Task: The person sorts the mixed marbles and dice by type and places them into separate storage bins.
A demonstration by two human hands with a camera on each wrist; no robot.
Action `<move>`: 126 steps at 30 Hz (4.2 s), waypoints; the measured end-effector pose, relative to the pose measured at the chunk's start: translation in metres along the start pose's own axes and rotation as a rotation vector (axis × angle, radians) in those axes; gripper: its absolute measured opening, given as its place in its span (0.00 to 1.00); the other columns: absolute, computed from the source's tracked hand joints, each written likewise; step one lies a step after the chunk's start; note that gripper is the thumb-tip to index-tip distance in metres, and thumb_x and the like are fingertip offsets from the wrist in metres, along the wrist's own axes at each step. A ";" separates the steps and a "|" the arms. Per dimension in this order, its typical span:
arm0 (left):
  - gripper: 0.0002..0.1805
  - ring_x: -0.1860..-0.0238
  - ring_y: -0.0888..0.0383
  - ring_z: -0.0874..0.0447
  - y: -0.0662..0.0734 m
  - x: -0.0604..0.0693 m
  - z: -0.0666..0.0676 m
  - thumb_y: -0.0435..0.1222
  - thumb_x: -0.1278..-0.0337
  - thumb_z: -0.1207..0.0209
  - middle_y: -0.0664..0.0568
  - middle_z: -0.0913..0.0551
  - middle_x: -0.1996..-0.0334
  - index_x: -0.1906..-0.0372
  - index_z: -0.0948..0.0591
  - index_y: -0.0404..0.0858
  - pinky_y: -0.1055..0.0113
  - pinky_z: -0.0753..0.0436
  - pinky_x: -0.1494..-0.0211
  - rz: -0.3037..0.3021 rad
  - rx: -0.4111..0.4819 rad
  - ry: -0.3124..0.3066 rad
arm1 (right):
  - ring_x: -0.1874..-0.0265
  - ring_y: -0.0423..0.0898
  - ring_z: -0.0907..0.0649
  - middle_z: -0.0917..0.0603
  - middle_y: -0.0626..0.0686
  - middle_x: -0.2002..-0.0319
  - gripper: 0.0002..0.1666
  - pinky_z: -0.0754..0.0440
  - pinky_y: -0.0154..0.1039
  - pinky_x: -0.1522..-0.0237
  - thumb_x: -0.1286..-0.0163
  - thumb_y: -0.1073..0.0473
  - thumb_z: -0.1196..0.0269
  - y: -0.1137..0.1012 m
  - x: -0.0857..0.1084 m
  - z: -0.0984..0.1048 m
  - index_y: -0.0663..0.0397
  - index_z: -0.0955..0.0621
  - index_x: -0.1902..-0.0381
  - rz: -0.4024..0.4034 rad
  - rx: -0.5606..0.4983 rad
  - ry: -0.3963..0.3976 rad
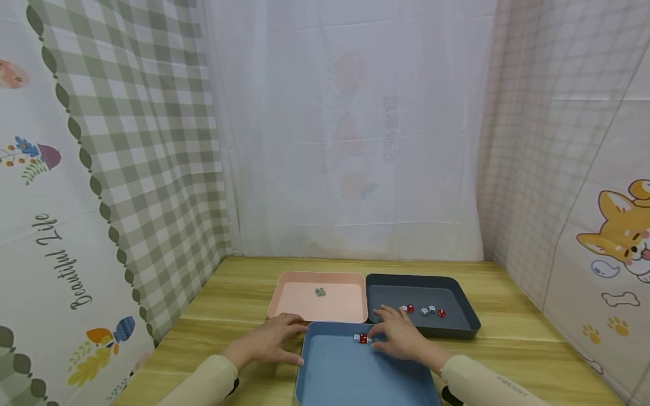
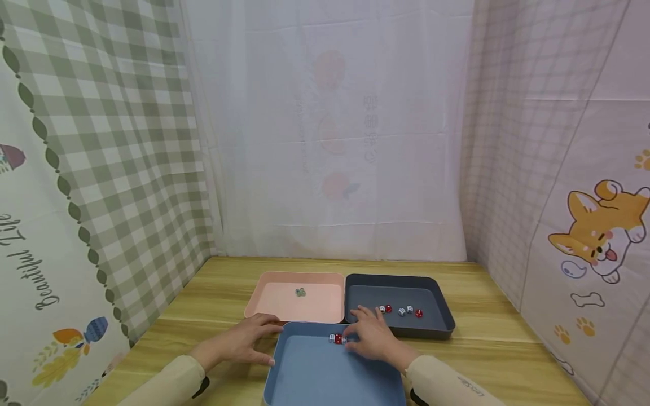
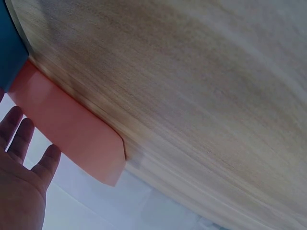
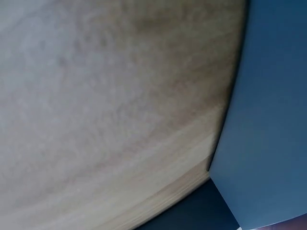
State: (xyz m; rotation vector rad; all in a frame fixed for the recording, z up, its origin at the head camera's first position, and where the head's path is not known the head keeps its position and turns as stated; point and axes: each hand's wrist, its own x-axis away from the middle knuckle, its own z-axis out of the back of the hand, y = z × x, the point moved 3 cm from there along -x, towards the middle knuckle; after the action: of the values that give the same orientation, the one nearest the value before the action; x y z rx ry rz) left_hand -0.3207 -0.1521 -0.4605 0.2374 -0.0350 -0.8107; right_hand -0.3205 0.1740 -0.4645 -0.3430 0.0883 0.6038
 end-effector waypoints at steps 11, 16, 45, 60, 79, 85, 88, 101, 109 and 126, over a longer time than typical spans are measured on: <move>0.41 0.31 0.48 0.35 0.000 -0.001 0.000 0.65 0.44 0.39 0.46 0.32 0.32 0.32 0.26 0.44 0.43 0.31 0.36 -0.025 -0.002 0.013 | 0.33 0.69 0.33 0.22 0.65 0.40 0.11 0.48 0.77 0.39 0.44 0.50 0.25 0.001 -0.001 -0.004 0.47 0.11 0.66 -0.006 0.043 0.052; 0.42 0.31 0.48 0.36 -0.001 -0.001 0.000 0.66 0.44 0.41 0.45 0.32 0.31 0.31 0.26 0.45 0.43 0.32 0.35 -0.018 0.002 0.000 | 0.34 0.68 0.31 0.21 0.64 0.42 0.09 0.47 0.77 0.40 0.46 0.51 0.24 -0.001 0.000 -0.005 0.45 0.12 0.69 -0.002 0.048 0.071; 0.42 0.31 0.49 0.36 -0.001 -0.001 0.000 0.65 0.43 0.40 0.46 0.32 0.31 0.31 0.27 0.44 0.45 0.32 0.34 -0.014 -0.005 -0.016 | 0.33 0.68 0.32 0.22 0.63 0.40 0.04 0.48 0.75 0.37 0.43 0.54 0.26 -0.003 0.004 0.004 0.44 0.13 0.72 -0.024 0.001 0.090; 0.43 0.31 0.48 0.36 -0.002 -0.002 -0.002 0.67 0.44 0.42 0.46 0.32 0.31 0.31 0.26 0.44 0.45 0.31 0.34 -0.023 -0.022 -0.003 | 0.33 0.69 0.33 0.24 0.65 0.39 0.02 0.46 0.73 0.36 0.41 0.55 0.28 0.003 0.004 0.016 0.44 0.12 0.71 -0.039 -0.044 0.109; 0.42 0.31 0.48 0.36 -0.001 -0.001 0.000 0.65 0.44 0.40 0.46 0.31 0.32 0.32 0.26 0.44 0.45 0.32 0.34 -0.022 -0.021 0.005 | 0.35 0.67 0.31 0.22 0.64 0.40 0.02 0.44 0.72 0.36 0.40 0.56 0.27 0.012 0.001 0.033 0.45 0.11 0.71 -0.079 0.000 0.187; 0.42 0.31 0.48 0.36 -0.001 -0.001 0.000 0.66 0.44 0.40 0.46 0.32 0.32 0.31 0.26 0.44 0.45 0.32 0.34 -0.016 -0.012 -0.003 | 0.35 0.68 0.31 0.22 0.64 0.40 0.03 0.44 0.72 0.36 0.41 0.55 0.27 0.020 0.001 0.041 0.45 0.11 0.71 -0.092 0.022 0.196; 0.43 0.31 0.49 0.36 0.000 -0.001 0.000 0.66 0.44 0.41 0.46 0.32 0.32 0.31 0.26 0.44 0.45 0.32 0.34 -0.015 -0.008 -0.006 | 0.35 0.69 0.31 0.23 0.66 0.40 0.03 0.43 0.72 0.37 0.40 0.55 0.28 0.025 0.002 0.046 0.46 0.11 0.71 -0.092 0.030 0.207; 0.42 0.31 0.49 0.36 0.001 -0.001 0.000 0.65 0.45 0.39 0.46 0.32 0.31 0.31 0.26 0.44 0.45 0.32 0.34 -0.014 -0.005 -0.007 | 0.36 0.72 0.32 0.24 0.69 0.40 0.03 0.42 0.75 0.39 0.38 0.56 0.30 0.057 0.003 0.062 0.47 0.11 0.69 -0.146 0.087 0.249; 0.42 0.31 0.48 0.36 0.000 -0.001 0.000 0.65 0.44 0.40 0.46 0.32 0.31 0.31 0.26 0.44 0.43 0.32 0.35 -0.021 0.003 0.000 | 0.39 0.71 0.30 0.25 0.72 0.41 0.06 0.41 0.75 0.40 0.35 0.55 0.32 0.082 0.010 0.076 0.50 0.11 0.66 -0.238 0.122 0.258; 0.42 0.30 0.49 0.37 -0.001 -0.001 -0.001 0.66 0.44 0.40 0.47 0.33 0.31 0.31 0.27 0.45 0.44 0.32 0.34 -0.002 0.006 -0.013 | 0.41 0.74 0.30 0.25 0.76 0.43 0.10 0.38 0.74 0.45 0.36 0.56 0.33 0.118 0.018 0.083 0.56 0.11 0.65 -0.406 0.182 0.217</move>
State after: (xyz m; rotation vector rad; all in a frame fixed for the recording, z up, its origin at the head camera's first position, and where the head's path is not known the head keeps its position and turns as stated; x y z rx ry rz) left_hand -0.3223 -0.1519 -0.4616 0.2378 -0.0499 -0.8143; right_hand -0.3746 0.3029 -0.4241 -0.2393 0.2736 0.1529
